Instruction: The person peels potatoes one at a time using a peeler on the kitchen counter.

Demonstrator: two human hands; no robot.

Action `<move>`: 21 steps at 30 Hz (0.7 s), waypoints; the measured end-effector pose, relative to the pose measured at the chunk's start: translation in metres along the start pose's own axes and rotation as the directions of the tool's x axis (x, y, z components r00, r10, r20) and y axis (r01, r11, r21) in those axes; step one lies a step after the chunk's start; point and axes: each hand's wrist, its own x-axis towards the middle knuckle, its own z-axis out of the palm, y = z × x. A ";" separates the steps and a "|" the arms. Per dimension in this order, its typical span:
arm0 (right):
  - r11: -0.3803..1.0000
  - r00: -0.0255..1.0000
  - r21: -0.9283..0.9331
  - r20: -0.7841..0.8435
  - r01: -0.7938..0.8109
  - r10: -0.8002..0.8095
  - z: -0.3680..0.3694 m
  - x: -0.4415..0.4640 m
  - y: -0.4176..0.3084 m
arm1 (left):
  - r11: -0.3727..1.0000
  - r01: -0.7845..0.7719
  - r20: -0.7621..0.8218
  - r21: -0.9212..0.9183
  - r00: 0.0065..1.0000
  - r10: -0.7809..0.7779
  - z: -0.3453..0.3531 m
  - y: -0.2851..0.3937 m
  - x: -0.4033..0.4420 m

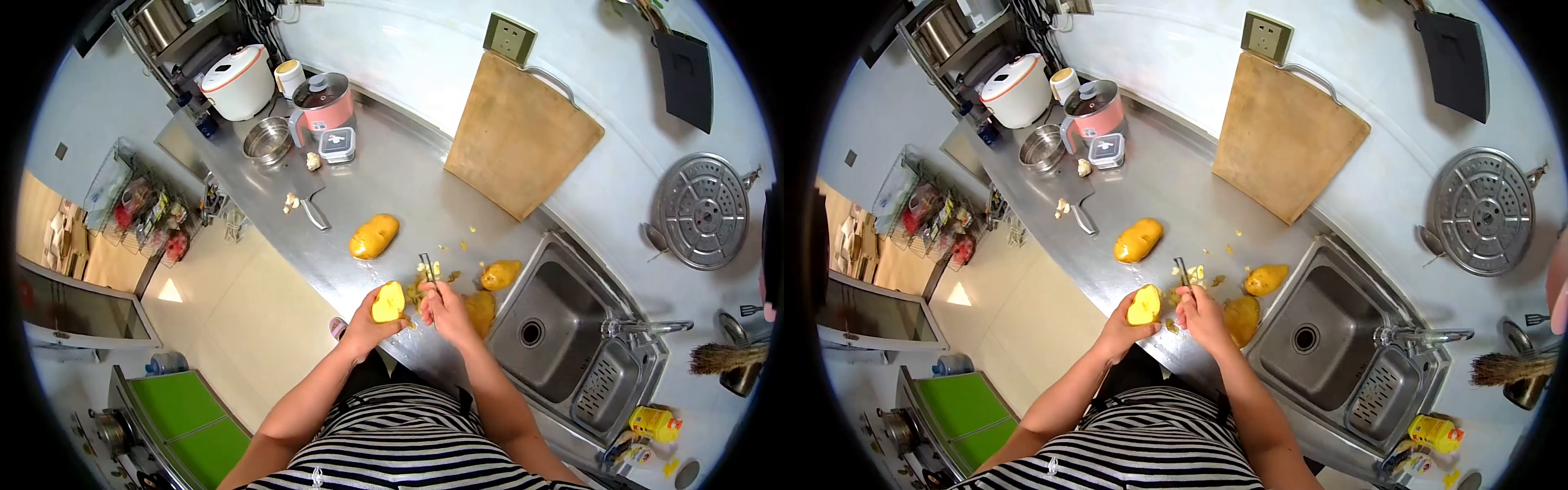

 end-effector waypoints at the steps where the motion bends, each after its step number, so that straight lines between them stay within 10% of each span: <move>1: 0.995 0.999 0.102 0.054 -0.011 0.005 0.001 -0.007 -0.015 | 1.000 0.002 0.004 -0.001 1.000 -0.002 -0.001 -0.001 0.002; 6: 0.856 0.955 0.469 0.283 -0.219 0.090 -0.006 -0.009 -0.028 | 0.992 -0.005 0.039 -0.127 0.999 0.010 0.000 0.003 0.006; 7: 0.998 0.992 -0.064 0.125 0.027 -0.019 -0.005 -0.007 -0.019 | 0.980 0.024 0.062 -0.196 0.998 -0.012 0.001 0.006 0.006; 8: 0.776 0.979 -0.602 0.048 0.186 -0.198 -0.005 -0.006 -0.010 | 0.981 0.023 0.064 -0.193 0.998 -0.010 0.001 0.008 0.006; 12: 0.937 0.995 -0.347 0.099 0.039 -0.005 -0.004 -0.023 -0.030 | 0.965 0.071 0.056 -0.252 0.997 -0.059 -0.006 0.005 0.006; 21: 0.763 0.969 -0.598 0.132 0.244 -0.206 0.019 -0.042 -0.032 | 0.887 0.135 -0.068 -0.441 0.981 -0.183 -0.009 -0.010 0.011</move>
